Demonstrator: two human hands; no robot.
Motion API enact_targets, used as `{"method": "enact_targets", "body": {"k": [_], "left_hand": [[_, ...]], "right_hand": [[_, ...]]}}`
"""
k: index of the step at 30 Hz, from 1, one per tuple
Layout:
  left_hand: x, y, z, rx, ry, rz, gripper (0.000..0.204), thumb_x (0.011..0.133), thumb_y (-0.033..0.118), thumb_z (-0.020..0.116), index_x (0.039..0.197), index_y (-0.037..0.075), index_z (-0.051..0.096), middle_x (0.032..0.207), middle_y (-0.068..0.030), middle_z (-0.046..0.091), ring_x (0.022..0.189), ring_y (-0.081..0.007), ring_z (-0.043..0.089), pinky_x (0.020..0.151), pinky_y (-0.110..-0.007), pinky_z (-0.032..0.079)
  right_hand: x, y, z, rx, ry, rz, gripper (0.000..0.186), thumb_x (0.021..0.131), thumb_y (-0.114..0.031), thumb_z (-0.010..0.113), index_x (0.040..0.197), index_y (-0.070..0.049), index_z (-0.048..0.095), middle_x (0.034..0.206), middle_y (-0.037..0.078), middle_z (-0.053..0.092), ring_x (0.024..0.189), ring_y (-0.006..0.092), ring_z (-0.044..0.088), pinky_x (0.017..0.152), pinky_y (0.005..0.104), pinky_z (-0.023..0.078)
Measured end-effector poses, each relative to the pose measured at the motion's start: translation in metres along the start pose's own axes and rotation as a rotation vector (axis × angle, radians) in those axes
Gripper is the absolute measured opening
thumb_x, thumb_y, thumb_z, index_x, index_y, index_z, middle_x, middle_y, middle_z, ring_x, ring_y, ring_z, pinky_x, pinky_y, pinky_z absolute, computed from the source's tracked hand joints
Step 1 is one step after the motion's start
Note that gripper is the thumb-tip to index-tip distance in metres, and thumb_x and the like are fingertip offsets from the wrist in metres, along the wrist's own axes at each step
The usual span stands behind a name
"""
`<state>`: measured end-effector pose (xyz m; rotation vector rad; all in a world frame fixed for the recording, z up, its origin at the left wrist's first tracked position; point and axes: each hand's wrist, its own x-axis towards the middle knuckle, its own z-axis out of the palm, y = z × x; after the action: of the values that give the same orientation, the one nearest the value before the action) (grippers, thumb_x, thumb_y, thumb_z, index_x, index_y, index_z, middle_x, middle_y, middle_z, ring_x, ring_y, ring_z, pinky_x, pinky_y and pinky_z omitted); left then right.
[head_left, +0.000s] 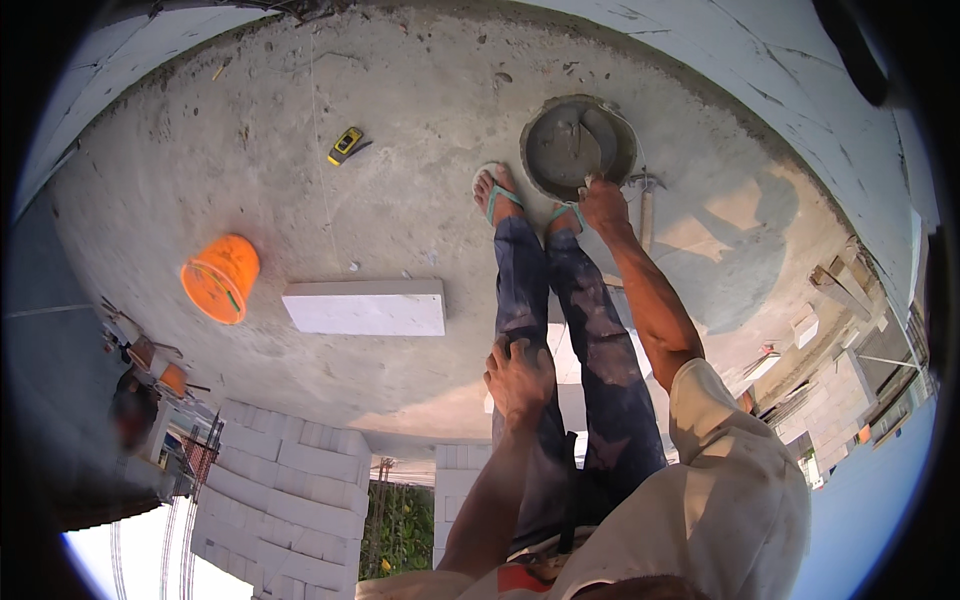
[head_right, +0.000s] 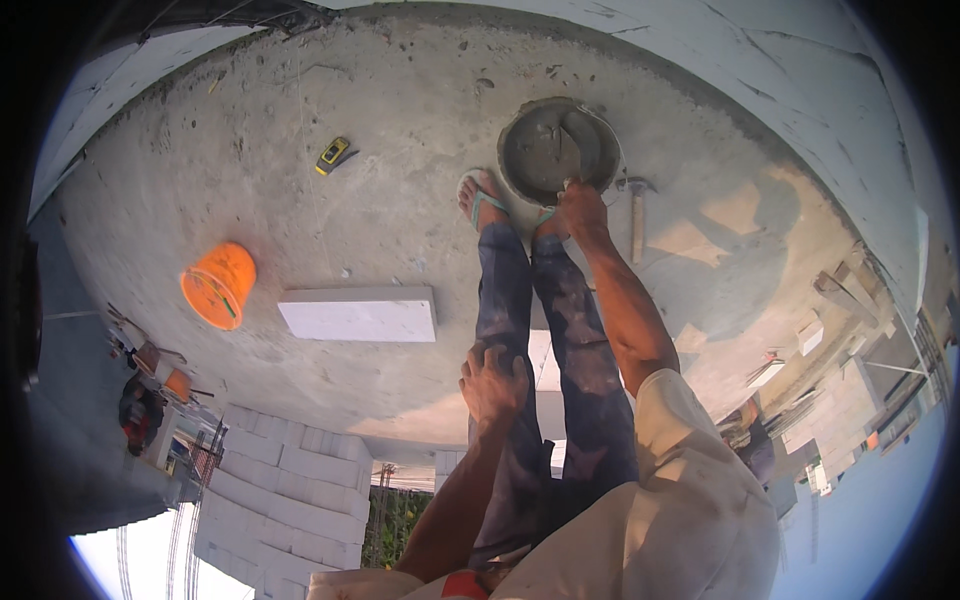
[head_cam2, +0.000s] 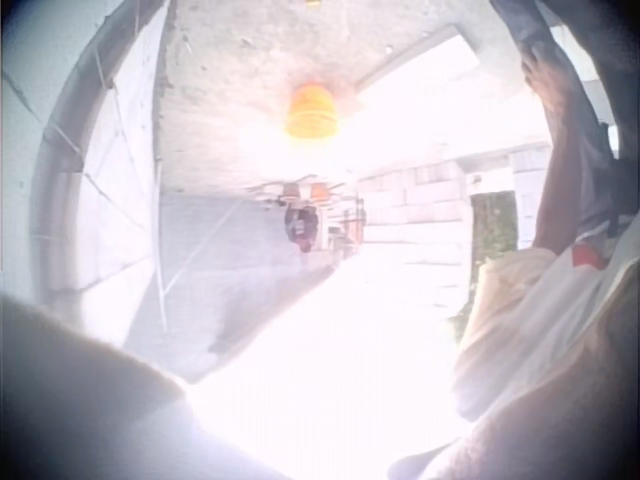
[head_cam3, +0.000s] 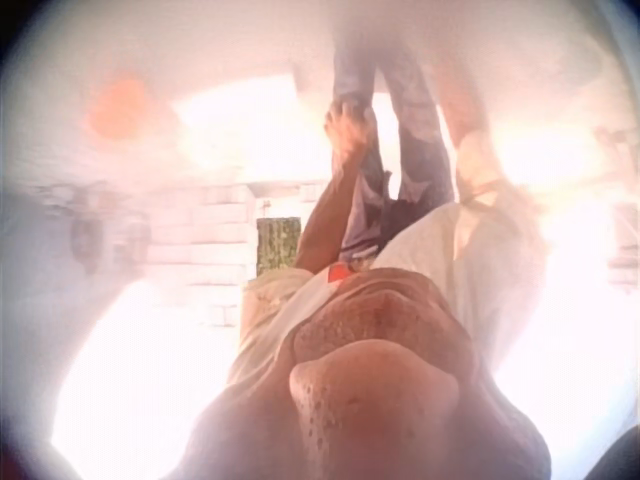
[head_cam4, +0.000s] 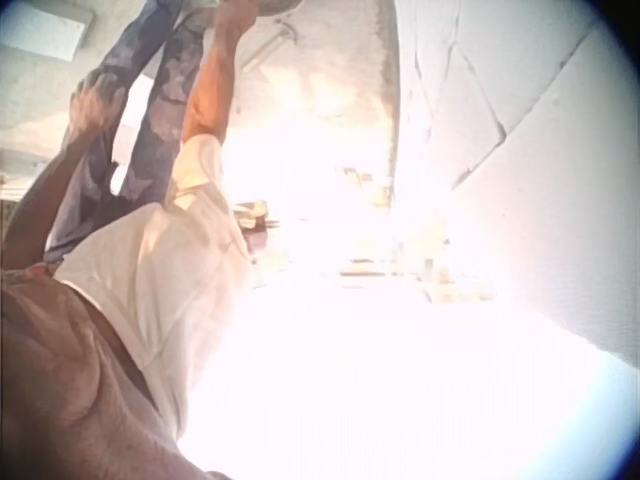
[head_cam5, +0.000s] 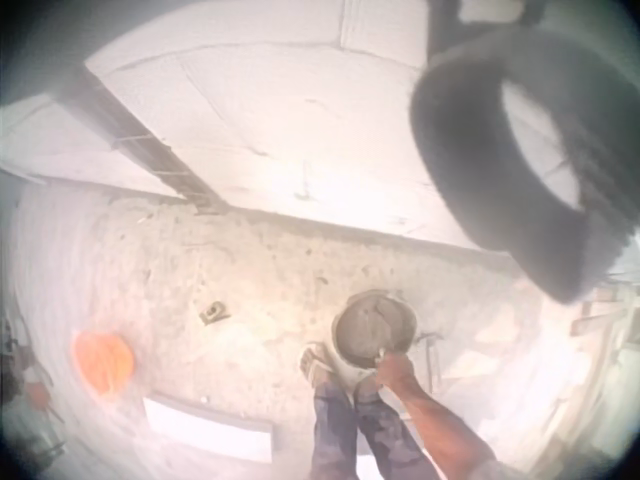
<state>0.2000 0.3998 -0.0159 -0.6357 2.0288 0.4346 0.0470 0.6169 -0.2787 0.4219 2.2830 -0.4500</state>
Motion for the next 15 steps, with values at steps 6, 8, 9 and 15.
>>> {"method": "enact_targets", "body": {"k": [6, 8, 9, 15], "left_hand": [[0.003, 0.0, 0.009, 0.037, -0.003, -0.015, 0.043, 0.091, 0.037, 0.071, 0.128, 0.015, 0.067, 0.146, -0.0163, 0.055, 0.134, -0.0392, 0.053, 0.11, -0.052, 0.043], [0.0, 0.008, 0.006, 0.06, 0.014, -0.008, 0.042, 0.091, 0.038, 0.071, 0.127, 0.016, 0.068, 0.144, -0.015, 0.056, 0.133, -0.0384, 0.054, 0.109, -0.052, 0.044], [0.0, 0.012, 0.004, 0.081, 0.03, 0.005, 0.042, 0.092, 0.038, 0.072, 0.127, 0.016, 0.068, 0.141, -0.0138, 0.057, 0.132, -0.0375, 0.055, 0.109, -0.051, 0.045], [-0.011, 0.03, -0.014, 0.082, -0.021, 0.026, 0.044, 0.093, 0.039, 0.07, 0.131, 0.015, 0.068, 0.139, -0.0166, 0.06, 0.131, -0.0384, 0.057, 0.108, -0.052, 0.046]], "right_hand": [[-0.025, -0.023, -0.016, 0.595, -0.383, 0.149, 0.043, 0.094, -0.033, 0.077, 0.118, 0.001, 0.066, 0.095, 0.024, 0.076, 0.095, 0.0364, 0.076, 0.081, 0.0447, 0.06], [-0.038, 0.005, -0.001, 0.673, -0.258, 0.048, 0.046, 0.091, -0.035, 0.081, 0.118, 0.001, 0.068, 0.092, 0.021, 0.076, 0.089, 0.0322, 0.076, 0.079, 0.0425, 0.059], [-0.044, 0.017, 0.004, 0.689, -0.158, -0.023, 0.048, 0.09, -0.035, 0.083, 0.118, 0.0, 0.069, 0.09, 0.02, 0.077, 0.086, 0.0303, 0.075, 0.078, 0.0416, 0.059], [-0.083, 0.03, -0.051, 0.652, 0.201, -0.252, 0.037, 0.085, -0.028, 0.091, 0.1, 0.002, 0.073, 0.078, 0.008, 0.072, 0.067, 0.013, 0.059, 0.065, 0.0338, 0.052]]}}
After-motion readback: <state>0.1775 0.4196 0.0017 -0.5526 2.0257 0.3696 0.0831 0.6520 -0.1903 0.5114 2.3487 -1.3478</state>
